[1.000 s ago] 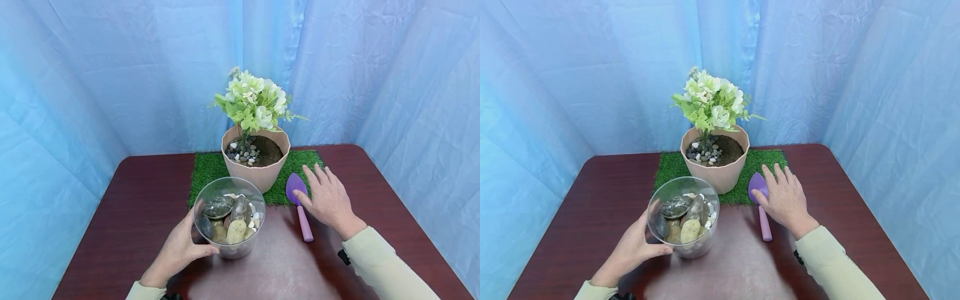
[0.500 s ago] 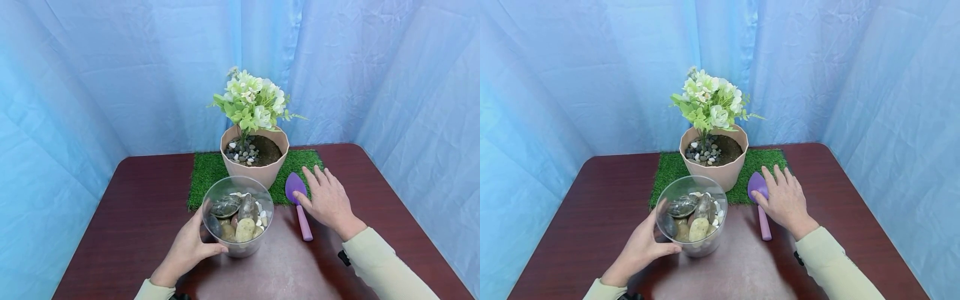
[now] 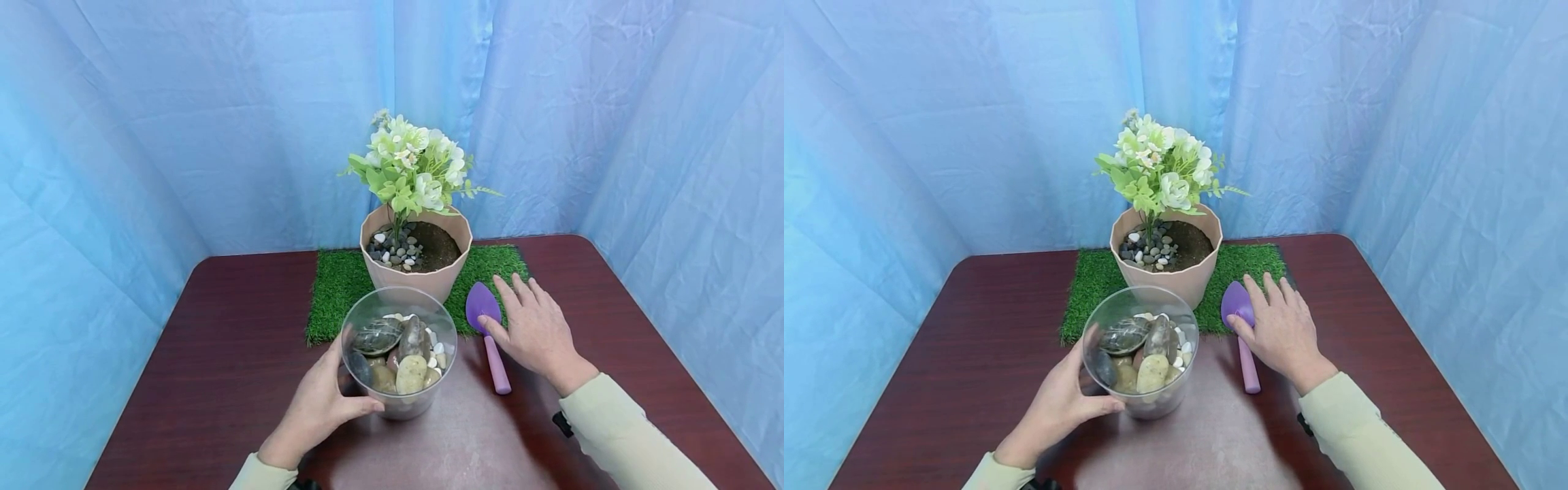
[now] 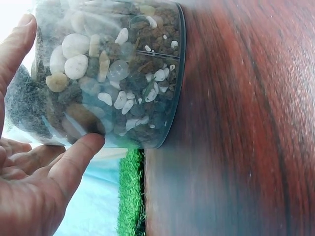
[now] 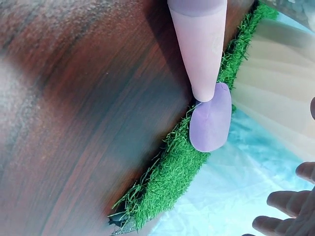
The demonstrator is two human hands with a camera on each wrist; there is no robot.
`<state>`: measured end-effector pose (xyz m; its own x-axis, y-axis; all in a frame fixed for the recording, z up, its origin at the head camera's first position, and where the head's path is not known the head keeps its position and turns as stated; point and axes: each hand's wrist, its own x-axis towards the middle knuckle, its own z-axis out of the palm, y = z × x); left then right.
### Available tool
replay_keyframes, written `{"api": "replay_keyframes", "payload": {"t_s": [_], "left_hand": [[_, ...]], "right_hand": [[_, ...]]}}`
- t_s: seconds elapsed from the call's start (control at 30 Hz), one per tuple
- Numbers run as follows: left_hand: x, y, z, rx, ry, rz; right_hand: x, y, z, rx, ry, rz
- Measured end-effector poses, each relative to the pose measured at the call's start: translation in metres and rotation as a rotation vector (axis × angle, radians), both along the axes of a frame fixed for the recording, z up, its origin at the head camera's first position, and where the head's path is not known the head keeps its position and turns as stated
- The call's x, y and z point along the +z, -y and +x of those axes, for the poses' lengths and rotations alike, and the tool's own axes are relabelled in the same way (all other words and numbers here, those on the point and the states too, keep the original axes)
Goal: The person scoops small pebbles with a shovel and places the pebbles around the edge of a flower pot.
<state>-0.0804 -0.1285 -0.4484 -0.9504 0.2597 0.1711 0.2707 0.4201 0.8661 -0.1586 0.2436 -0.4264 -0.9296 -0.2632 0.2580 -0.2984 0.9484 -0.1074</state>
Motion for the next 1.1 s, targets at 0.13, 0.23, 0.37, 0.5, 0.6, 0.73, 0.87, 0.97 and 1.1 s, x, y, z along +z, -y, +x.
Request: {"api": "replay_keyframes", "payload": {"t_s": [0.13, 0.23, 0.37, 0.5, 0.6, 0.73, 0.87, 0.97, 1.1], "left_hand": [[0.001, -0.005, 0.000, 0.001, 0.032, 0.017], [0.001, -0.007, 0.001, 0.010, 0.039, 0.007], [0.001, -0.010, 0.001, 0.014, 0.041, 0.014], [0.001, -0.012, 0.002, 0.016, 0.045, 0.031], [0.001, -0.014, 0.002, 0.022, 0.045, 0.038], [0.000, -0.017, 0.003, 0.036, 0.028, 0.023], [-0.001, -0.019, 0.005, 0.069, -0.009, -0.041], [-0.001, -0.020, 0.007, 0.090, -0.043, -0.078], [-0.002, -0.022, 0.008, 0.099, -0.073, -0.079]], "right_hand": [[-0.001, 0.001, 0.000, -0.003, 0.013, 0.004], [-0.002, 0.001, 0.000, -0.004, 0.025, 0.009], [-0.003, 0.002, 0.000, -0.002, 0.031, 0.015], [-0.005, 0.002, 0.001, 0.001, 0.031, 0.017], [-0.006, 0.003, 0.002, 0.001, 0.031, 0.017], [-0.007, 0.003, 0.003, -0.003, 0.044, 0.030], [-0.007, 0.004, 0.005, -0.022, 0.083, 0.041], [-0.008, 0.004, 0.007, -0.037, 0.118, 0.040], [-0.010, 0.006, 0.009, -0.051, 0.164, 0.044]]}}
